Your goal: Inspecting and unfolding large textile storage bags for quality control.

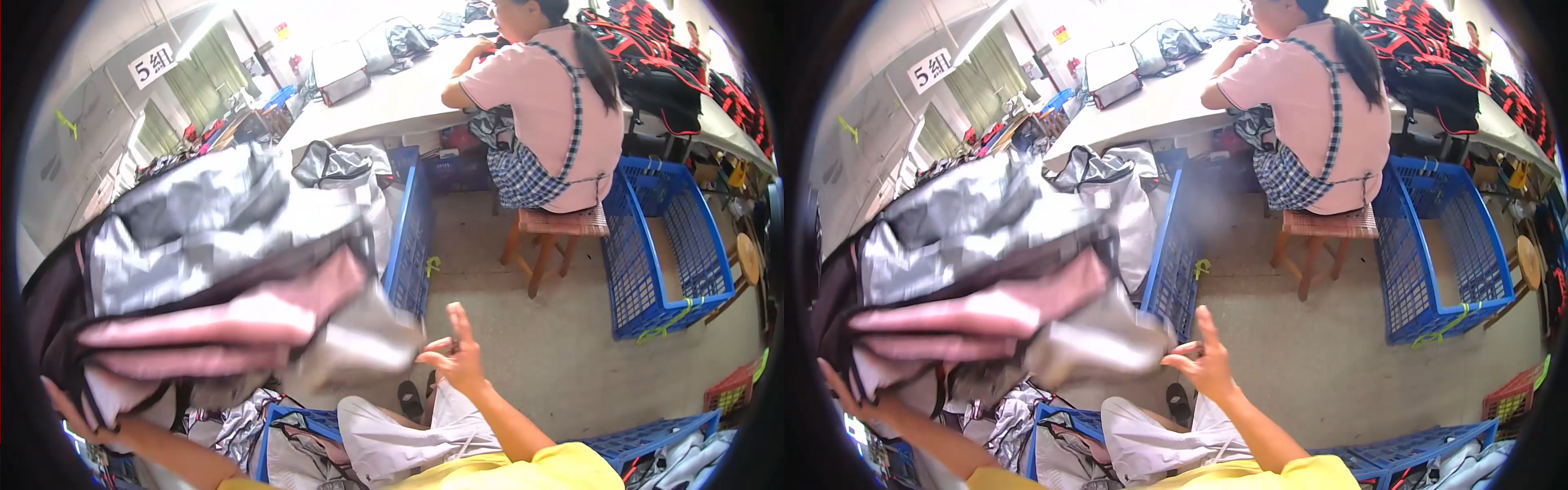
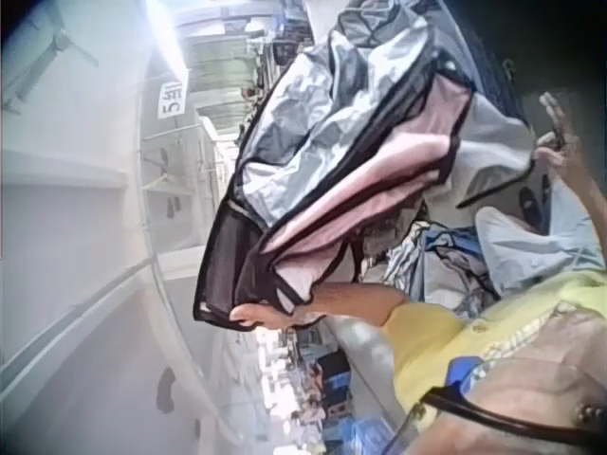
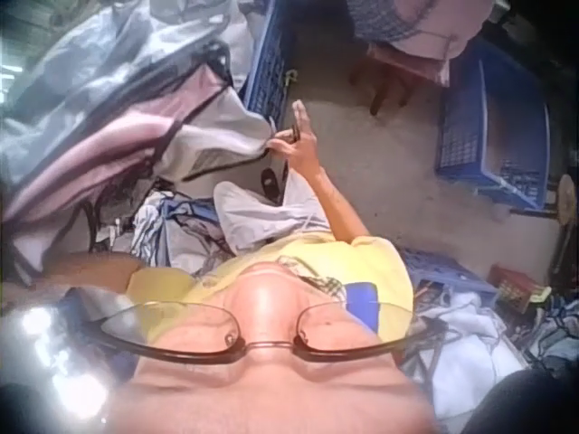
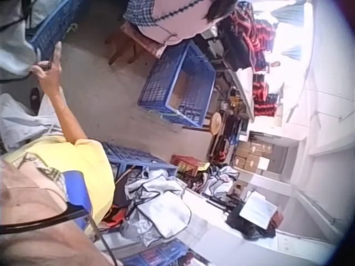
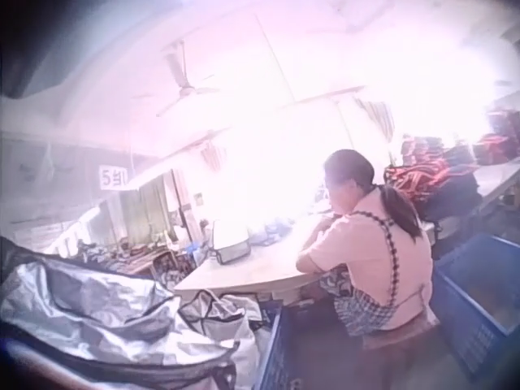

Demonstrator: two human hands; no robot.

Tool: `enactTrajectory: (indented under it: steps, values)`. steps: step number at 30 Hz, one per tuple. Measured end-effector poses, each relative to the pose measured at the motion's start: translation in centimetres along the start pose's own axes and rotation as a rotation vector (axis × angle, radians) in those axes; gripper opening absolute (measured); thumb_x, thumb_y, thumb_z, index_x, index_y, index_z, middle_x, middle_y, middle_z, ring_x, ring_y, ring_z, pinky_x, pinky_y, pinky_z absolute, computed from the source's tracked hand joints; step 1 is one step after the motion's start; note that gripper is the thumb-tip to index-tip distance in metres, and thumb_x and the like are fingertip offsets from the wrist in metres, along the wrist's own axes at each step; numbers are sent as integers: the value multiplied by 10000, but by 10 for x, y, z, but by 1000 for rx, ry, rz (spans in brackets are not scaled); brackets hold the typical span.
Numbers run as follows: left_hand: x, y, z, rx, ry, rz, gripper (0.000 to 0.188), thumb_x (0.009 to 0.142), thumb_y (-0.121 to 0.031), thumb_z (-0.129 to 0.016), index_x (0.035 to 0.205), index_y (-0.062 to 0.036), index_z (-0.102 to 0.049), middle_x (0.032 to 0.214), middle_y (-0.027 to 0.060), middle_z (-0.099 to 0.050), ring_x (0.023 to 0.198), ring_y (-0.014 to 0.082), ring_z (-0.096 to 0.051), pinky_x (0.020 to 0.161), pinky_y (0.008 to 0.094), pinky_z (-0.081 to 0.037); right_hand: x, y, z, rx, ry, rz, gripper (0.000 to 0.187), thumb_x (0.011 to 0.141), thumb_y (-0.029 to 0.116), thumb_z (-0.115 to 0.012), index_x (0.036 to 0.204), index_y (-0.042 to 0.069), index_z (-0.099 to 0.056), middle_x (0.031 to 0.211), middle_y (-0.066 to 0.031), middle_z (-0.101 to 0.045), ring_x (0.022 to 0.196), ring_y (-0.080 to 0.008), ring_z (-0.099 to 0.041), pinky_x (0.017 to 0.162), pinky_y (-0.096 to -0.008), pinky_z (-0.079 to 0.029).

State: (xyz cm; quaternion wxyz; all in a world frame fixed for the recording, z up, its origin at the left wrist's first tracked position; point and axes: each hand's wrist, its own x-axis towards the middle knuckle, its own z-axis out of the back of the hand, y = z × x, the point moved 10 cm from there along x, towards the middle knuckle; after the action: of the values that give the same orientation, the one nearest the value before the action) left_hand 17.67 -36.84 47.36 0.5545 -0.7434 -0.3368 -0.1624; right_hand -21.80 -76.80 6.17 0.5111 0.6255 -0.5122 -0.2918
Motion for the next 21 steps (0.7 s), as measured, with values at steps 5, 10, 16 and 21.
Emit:
enactTrajectory:
  steps: [5, 10, 16, 21]
  values:
    - [20, 15, 78, 652, 442, 371, 365, 920, -274, -814, 1130, 11, -729, 967, 125, -715, 858, 208, -627, 780, 385, -531, -67, -16, -96, -159, 538, 13, 101, 951, 89, -743, 1042, 45, -749, 822, -81, -750, 672, -103, -684, 651, -307, -563]
    - [50, 18, 96, 1025, 585, 341, 321, 941, -257, -776, 1086, 21, -706, 981, 131, -714, 887, 207, -616, 798, 399, -513, -176, -91, -111, -280, 1045, -512, 303, 1038, 349, -635, 1091, 70, -740, 852, -31, -790, 591, -159, -658, 635, -346, -557]
    - [53, 104, -72, 1258, 712, -220, 467, 974, -359, -756, 825, 36, -557, 784, 218, -592, 753, 274, -542, 698, 484, -446, -146, -113, -61, -453, 921, -558, 292, 1027, 309, -648, 1135, 53, -741, 936, -43, -804, 828, -158, -722, 787, -320, -570]
    - [137, -87, -239, 827, 212, -1259, 315, 1037, -215, -574, 1324, -89, -598, 824, 147, -656, 727, 283, -639, 699, 423, -505, -79, -78, -35, -571, 618, -479, 219, 1009, 228, -674, 1099, 42, -744, 921, -78, -800, 907, -150, -761, 832, -319, -577]
